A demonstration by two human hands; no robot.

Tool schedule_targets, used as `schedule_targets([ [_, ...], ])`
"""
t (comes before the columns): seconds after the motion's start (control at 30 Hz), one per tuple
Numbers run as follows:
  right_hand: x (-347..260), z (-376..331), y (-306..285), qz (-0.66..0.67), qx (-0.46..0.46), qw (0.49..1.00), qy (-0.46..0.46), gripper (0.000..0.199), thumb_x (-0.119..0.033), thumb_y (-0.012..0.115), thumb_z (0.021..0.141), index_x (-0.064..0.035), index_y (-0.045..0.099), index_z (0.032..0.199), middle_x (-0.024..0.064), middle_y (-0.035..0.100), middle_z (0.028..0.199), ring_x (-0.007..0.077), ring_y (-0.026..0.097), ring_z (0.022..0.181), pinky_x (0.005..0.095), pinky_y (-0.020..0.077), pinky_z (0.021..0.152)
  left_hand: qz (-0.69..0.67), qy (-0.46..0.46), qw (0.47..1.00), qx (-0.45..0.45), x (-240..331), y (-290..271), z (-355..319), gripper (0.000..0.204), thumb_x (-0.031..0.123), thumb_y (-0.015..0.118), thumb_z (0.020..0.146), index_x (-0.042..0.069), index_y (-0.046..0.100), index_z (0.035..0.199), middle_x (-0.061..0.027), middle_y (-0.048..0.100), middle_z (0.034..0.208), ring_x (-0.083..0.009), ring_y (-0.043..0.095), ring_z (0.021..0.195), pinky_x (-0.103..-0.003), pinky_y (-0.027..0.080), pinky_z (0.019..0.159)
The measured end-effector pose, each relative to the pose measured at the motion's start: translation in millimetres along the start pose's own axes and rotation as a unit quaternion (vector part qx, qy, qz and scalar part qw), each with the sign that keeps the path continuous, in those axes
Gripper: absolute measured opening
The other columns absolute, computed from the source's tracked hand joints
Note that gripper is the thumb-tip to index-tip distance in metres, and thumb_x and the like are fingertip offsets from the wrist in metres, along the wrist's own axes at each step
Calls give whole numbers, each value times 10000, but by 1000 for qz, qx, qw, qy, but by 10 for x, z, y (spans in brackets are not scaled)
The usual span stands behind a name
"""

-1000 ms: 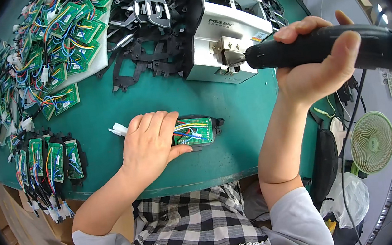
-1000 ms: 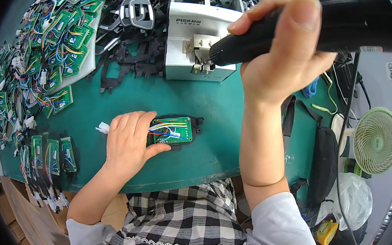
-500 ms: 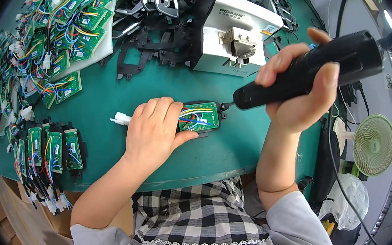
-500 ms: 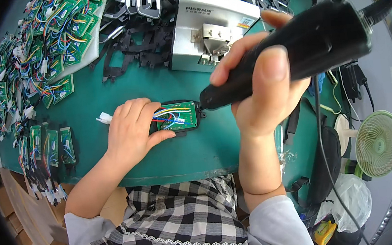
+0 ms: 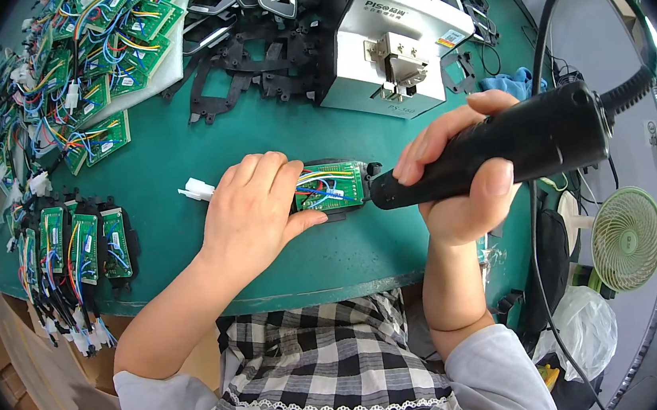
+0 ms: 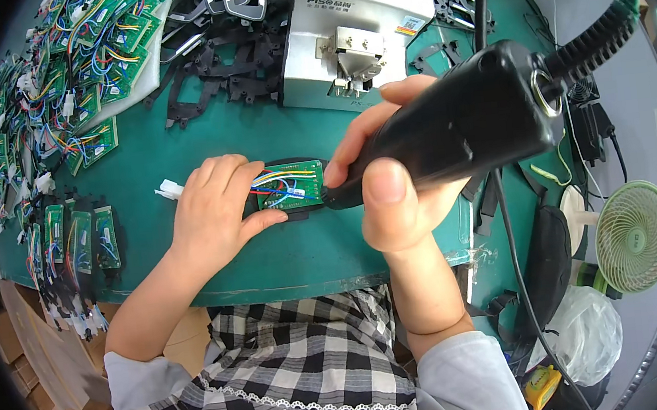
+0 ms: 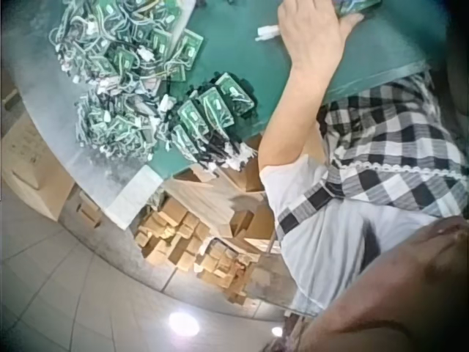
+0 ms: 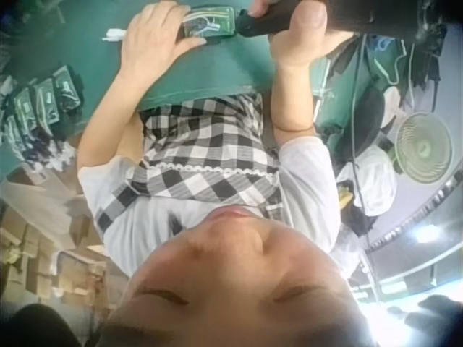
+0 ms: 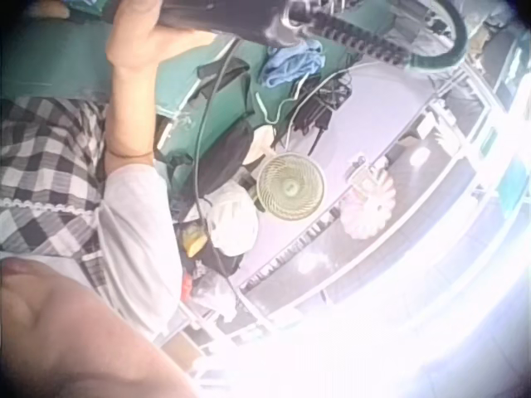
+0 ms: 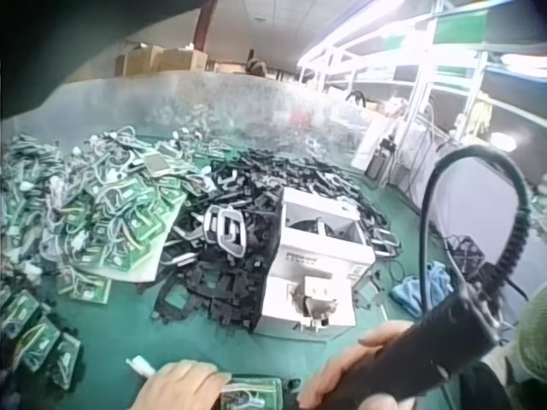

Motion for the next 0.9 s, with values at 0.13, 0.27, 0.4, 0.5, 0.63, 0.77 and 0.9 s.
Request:
schedule_targets([
  [0.13, -20, -37, 61, -19, -48, 998, 18, 728, -568, 640, 822, 5, 382, 1190, 140, 547, 694, 211, 558, 490, 337, 510, 473, -15, 5, 1000, -5, -26, -18, -24, 571, 350, 765, 703, 4, 589, 1121, -119, 564, 1049, -297, 548, 983, -404, 451, 841],
  [0.27, 45, 26, -41, 13, 6, 1000, 6, 721, -531, 635, 835, 54, 399, 1185, 134, 576, 638, 178, 558, 462, 276, 458, 442, -29, 3, 999, -15, -27, -32, -21, 564, 328, 764, 709, -6, 590, 1129, -122, 567, 1053, -301, 551, 984, -398, 455, 843],
  [0.4, -170, 483, -273, -3, 114, 989, -93, 709, -522, 591, 870, 80, 359, 1162, 132, 561, 589, 188, 544, 414, 282, 472, 420, -20, 16, 1000, 6, 13, -30, -23, 581, 321, 772, 695, -13, 582, 1131, -131, 577, 1061, -309, 563, 968, -399, 464, 834],
  [0.5, -364, 821, -346, 6, 162, 970, -179, 677, -516, 599, 864, 73, 410, 1139, 144, 554, 597, 207, 549, 412, 314, 474, 394, -10, 17, 1000, 24, 47, -29, 18, 545, 311, 783, 672, 22, 592, 1093, -91, 571, 1045, -245, 562, 991, -363, 465, 798],
  [0.63, -389, 979, -187, -76, 93, 970, -212, 616, -510, 576, 880, 18, 424, 1158, 158, 576, 683, 223, 569, 503, 345, 512, 482, -22, 32, 999, 35, 38, -25, 12, 526, 319, 790, 657, 33, 586, 1048, -86, 609, 1015, -273, 587, 914, -382, 472, 773],
  [0.77, -281, 980, -71, -89, 93, 975, -179, 637, -468, 595, 885, 90, 412, 1132, 166, 573, 648, 220, 561, 439, 327, 496, 413, 7, 30, 999, 34, 69, -56, 22, 490, 319, 792, 648, 60, 608, 1022, -52, 615, 999, -240, 593, 911, -359, 465, 745],
  [0.9, -293, 914, 21, -127, 65, 978, -154, 646, -486, 565, 893, 81, 411, 1160, 148, 569, 656, 213, 564, 465, 325, 496, 437, 20, 26, 999, 34, 77, -53, -3, 462, 325, 787, 649, 75, 628, 1002, -38, 612, 997, -228, 594, 916, -348, 463, 743],
])
Point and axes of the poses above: each hand's wrist, its own z-axis towards the middle knuckle, its own y-axis out of the palm, x = y × z, the point moved 6 cm from there along z, towards the middle knuckle
